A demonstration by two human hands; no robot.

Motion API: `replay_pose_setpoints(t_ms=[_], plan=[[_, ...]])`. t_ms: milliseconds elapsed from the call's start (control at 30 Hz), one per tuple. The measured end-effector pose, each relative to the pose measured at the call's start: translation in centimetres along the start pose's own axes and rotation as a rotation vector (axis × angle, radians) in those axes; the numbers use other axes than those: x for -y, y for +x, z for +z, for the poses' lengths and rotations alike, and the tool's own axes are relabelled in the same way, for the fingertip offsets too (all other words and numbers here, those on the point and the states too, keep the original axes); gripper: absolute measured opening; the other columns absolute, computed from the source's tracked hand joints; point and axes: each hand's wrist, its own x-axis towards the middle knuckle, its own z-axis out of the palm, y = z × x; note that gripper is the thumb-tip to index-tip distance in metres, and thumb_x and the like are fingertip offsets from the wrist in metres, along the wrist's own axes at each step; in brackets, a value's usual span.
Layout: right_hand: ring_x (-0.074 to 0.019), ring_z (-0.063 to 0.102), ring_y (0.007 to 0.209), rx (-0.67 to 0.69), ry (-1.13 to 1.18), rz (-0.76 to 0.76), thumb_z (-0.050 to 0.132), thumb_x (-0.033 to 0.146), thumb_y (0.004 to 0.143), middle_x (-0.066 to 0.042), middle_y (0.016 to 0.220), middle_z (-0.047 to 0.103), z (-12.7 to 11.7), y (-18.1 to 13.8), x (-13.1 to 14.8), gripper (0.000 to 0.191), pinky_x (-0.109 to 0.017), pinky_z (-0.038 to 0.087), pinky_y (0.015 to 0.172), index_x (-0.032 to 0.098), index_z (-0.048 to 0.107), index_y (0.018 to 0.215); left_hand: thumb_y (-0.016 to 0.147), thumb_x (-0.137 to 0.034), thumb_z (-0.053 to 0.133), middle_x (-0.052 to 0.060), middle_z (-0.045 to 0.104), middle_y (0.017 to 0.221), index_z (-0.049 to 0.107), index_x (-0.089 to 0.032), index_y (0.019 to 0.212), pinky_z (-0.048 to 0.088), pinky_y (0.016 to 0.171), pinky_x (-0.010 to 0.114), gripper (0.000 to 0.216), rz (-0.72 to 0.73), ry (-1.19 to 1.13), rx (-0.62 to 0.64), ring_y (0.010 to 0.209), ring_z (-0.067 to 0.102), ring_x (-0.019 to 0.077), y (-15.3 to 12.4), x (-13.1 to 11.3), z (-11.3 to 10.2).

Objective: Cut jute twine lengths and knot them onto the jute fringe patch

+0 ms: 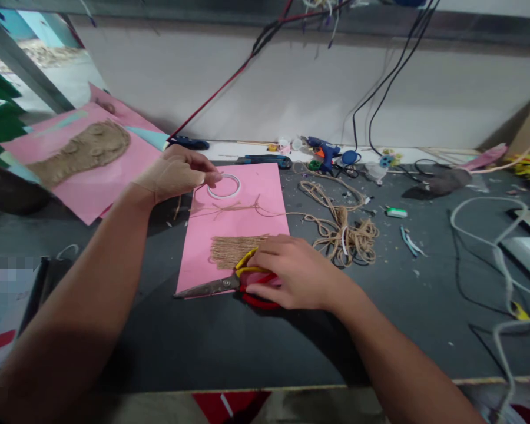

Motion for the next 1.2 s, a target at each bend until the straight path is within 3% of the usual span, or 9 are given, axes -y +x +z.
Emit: replay_pose_setpoints(t_ms=[167,267,367,500,767,933,1067,1200], plan=[[-0.0285,0.063,0.111,-0.353,-0.110,0.110,0.060,0.038,0.097,-0.014,0.119,0.069,0.7,0.2,-2.6,0.025,-0.047,0.051,0.097,0.020,0.072,0.111,0.074,-0.034,0.073,0.008,0.070,0.073,0.078,-0.014,0.085,0.045,0.067,0.033,0.023,0.013,0.019,0.020,0.073,0.060,0.0191,-0.2,-0.5,-0.1],[-0.0338,0.053,0.127,-0.361,-0.153,0.172,0.059,0.041,0.097,-0.017,0.136,0.061,1.6,0.2,-4.3,0.034,-0.055,0.047,0.105,0.019,0.069,0.121,0.075,-0.032,0.072,0.008,0.071,0.074,0.078,-0.014,0.088,0.046,0.068,0.033,0.023,0.028,0.002,0.063,0.074,0.061,0.0193,-0.3,-0.8,0.0],[-0.0348,0.047,0.135,-0.310,-0.166,0.195,0.054,0.040,0.099,-0.017,0.138,0.060,2.4,0.4,-5.3,0.037,-0.058,0.042,0.110,0.017,0.069,0.124,0.075,-0.032,0.072,0.008,0.073,0.076,0.079,-0.016,0.093,0.047,0.067,0.032,0.025,0.036,-0.027,0.123,0.073,0.063,0.0189,-0.4,-1.1,0.2],[-0.0329,0.054,0.128,-0.291,-0.140,0.234,0.051,0.037,0.101,-0.015,0.128,0.069,3.1,0.8,-5.8,0.036,-0.056,0.041,0.112,0.014,0.070,0.120,0.074,-0.033,0.073,0.007,0.074,0.076,0.078,-0.018,0.093,0.048,0.065,0.031,0.025,0.035,-0.025,0.148,0.071,0.065,0.0180,-0.5,-1.4,0.4],[-0.0301,0.065,0.114,-0.511,-0.091,0.287,0.053,0.037,0.100,-0.019,0.123,0.069,2.7,0.8,-5.0,0.037,-0.049,0.054,0.100,0.010,0.070,0.119,0.075,-0.032,0.074,0.009,0.076,0.082,0.077,-0.014,0.088,0.051,0.075,0.034,0.023,0.047,-0.082,0.038,0.081,0.068,0.0200,-0.7,-1.7,-0.3],[-0.0302,0.067,0.115,-0.596,-0.040,0.282,0.052,0.034,0.100,-0.019,0.127,0.066,2.4,1.0,-4.0,0.036,-0.049,0.055,0.101,0.014,0.068,0.125,0.078,-0.031,0.073,0.009,0.075,0.083,0.078,-0.013,0.088,0.051,0.073,0.031,0.021,0.036,-0.251,-0.010,0.080,0.067,0.0178,-0.5,-2.7,0.6],[-0.0265,0.072,0.098,-0.654,0.028,0.256,0.057,0.034,0.097,-0.018,0.132,0.061,2.7,0.9,-3.9,0.039,-0.046,0.062,0.089,0.017,0.063,0.132,0.079,-0.033,0.074,0.010,0.074,0.081,0.077,-0.012,0.083,0.050,0.072,0.030,0.022,-0.001,-0.390,0.072,0.075,0.065,0.0150,-0.3,-3.0,2.1],[-0.0244,0.072,0.092,-0.688,0.020,0.215,0.061,0.033,0.096,-0.019,0.139,0.054,2.7,0.8,-3.7,0.048,-0.047,0.062,0.088,0.020,0.055,0.141,0.080,-0.035,0.076,0.009,0.073,0.080,0.076,-0.012,0.083,0.049,0.072,0.030,0.024,-0.063,-0.543,0.172,0.072,0.063,0.0130,-0.2,-3.1,3.7]])
